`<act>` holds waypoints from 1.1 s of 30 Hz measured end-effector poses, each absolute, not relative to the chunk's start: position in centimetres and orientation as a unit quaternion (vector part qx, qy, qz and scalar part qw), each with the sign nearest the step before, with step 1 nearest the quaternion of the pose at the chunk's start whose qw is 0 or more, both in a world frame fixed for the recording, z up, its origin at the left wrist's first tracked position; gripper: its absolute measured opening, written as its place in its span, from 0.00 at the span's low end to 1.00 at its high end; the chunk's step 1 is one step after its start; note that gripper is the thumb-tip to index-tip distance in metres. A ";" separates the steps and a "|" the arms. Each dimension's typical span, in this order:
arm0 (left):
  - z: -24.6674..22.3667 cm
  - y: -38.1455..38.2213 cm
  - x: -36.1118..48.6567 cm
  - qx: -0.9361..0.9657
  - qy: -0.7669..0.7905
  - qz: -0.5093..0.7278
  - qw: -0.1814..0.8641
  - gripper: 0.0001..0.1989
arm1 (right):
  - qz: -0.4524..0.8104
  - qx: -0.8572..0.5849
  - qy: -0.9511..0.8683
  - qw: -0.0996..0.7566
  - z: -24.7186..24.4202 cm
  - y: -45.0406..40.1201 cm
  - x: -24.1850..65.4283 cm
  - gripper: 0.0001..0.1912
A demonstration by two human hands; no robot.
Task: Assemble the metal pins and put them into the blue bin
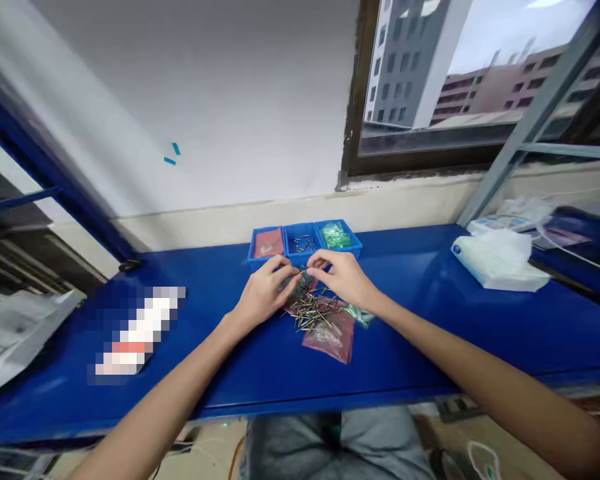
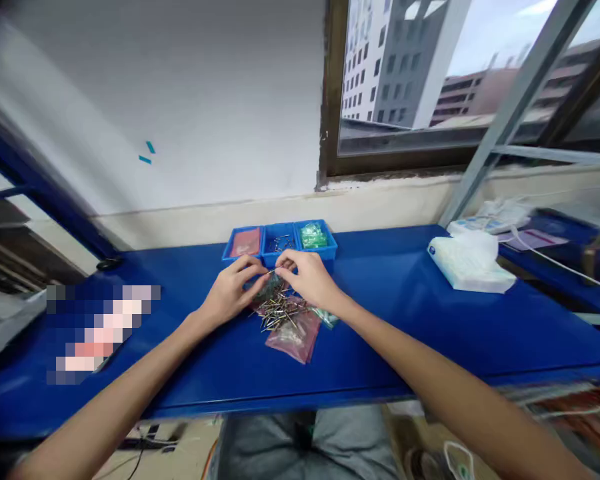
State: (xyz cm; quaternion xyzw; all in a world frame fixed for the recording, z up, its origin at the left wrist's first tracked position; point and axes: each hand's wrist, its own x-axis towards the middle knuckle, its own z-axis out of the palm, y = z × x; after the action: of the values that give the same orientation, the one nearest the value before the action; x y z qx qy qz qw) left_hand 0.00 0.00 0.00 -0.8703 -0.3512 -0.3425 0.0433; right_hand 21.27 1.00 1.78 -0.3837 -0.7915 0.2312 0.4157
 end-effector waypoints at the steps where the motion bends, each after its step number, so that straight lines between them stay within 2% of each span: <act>1: -0.1 0.1 0.0 -0.867 -0.350 -0.352 0.047 0.09 | 0.219 -0.385 -0.798 0.409 1.7 1.1 21.3 0.02; 7: -0.1 0.3 0.1 -0.852 -0.351 -0.386 0.046 0.10 | 0.174 -0.387 -0.830 0.363 1.8 0.8 21.3 0.04; 11: -0.2 0.2 0.1 -0.850 -0.351 -0.391 0.032 0.08 | 0.235 -0.389 -0.823 0.341 2.4 0.0 20.9 0.06; 14: -0.2 0.2 0.0 -0.855 -0.334 -0.396 0.027 0.09 | 0.266 -0.395 -0.803 0.359 2.6 -0.4 20.6 0.09; 19: 0.0 -0.1 0.0 -0.866 -0.327 -0.378 0.026 0.10 | 0.249 -0.388 -0.787 0.411 2.7 -0.7 20.6 0.08; 30: -0.4 0.3 0.0 -0.857 -0.319 -0.401 0.059 0.07 | 0.225 -0.363 -0.804 0.414 2.4 -0.3 20.7 0.07; 33: -0.3 0.4 0.0 -0.853 -0.326 -0.404 0.056 0.08 | 0.216 -0.362 -0.812 0.404 2.0 0.0 20.9 0.11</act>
State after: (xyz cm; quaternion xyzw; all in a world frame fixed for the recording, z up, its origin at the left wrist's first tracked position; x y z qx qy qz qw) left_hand 0.02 0.40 -0.27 -0.8528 -0.3256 -0.4045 0.0564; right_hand 20.86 0.04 2.05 -0.3623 -0.8118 0.2156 0.4040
